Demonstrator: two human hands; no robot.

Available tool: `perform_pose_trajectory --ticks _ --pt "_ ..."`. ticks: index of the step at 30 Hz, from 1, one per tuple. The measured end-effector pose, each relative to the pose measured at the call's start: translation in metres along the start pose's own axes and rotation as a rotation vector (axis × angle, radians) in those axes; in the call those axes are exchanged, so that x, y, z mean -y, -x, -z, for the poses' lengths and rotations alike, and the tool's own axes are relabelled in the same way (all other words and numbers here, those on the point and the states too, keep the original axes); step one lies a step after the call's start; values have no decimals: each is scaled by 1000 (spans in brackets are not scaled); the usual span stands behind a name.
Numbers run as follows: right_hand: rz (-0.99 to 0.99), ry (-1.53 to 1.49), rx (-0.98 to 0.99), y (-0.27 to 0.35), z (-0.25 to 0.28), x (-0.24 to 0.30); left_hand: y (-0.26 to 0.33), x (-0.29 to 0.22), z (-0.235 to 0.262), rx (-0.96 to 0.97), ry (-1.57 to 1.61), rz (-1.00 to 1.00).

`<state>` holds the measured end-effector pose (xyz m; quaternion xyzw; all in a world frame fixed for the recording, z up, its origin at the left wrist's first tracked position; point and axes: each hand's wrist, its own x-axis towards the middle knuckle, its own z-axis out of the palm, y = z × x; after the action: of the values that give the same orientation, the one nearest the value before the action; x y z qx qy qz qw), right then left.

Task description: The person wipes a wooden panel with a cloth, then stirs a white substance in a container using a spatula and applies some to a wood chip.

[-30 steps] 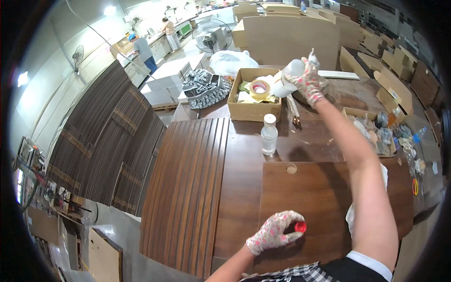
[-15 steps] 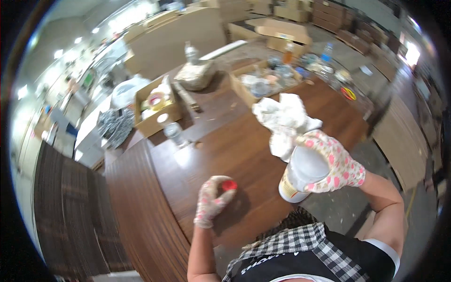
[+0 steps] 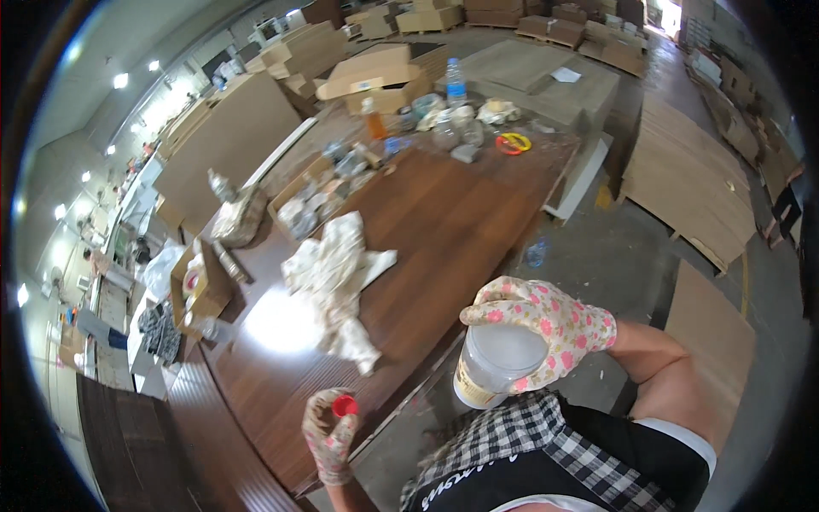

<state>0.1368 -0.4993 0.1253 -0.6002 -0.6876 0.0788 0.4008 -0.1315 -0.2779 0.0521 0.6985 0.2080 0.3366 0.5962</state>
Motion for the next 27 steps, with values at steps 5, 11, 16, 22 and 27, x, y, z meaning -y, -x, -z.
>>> perform_pose_trajectory --ticks 5,11,16,22,27 --pt "-169 175 -37 67 59 -36 -4 25 -137 255 261 98" --pt "-501 488 -166 134 107 -85 -40 23 -261 517 290 188" --pt "-545 421 -372 164 123 -138 -64 50 -338 705 314 218" --pt "-624 419 -347 164 161 -204 -109 89 -415 720 458 260" --pt "-574 504 -273 141 215 -262 -156 108 -474 418 505 319"
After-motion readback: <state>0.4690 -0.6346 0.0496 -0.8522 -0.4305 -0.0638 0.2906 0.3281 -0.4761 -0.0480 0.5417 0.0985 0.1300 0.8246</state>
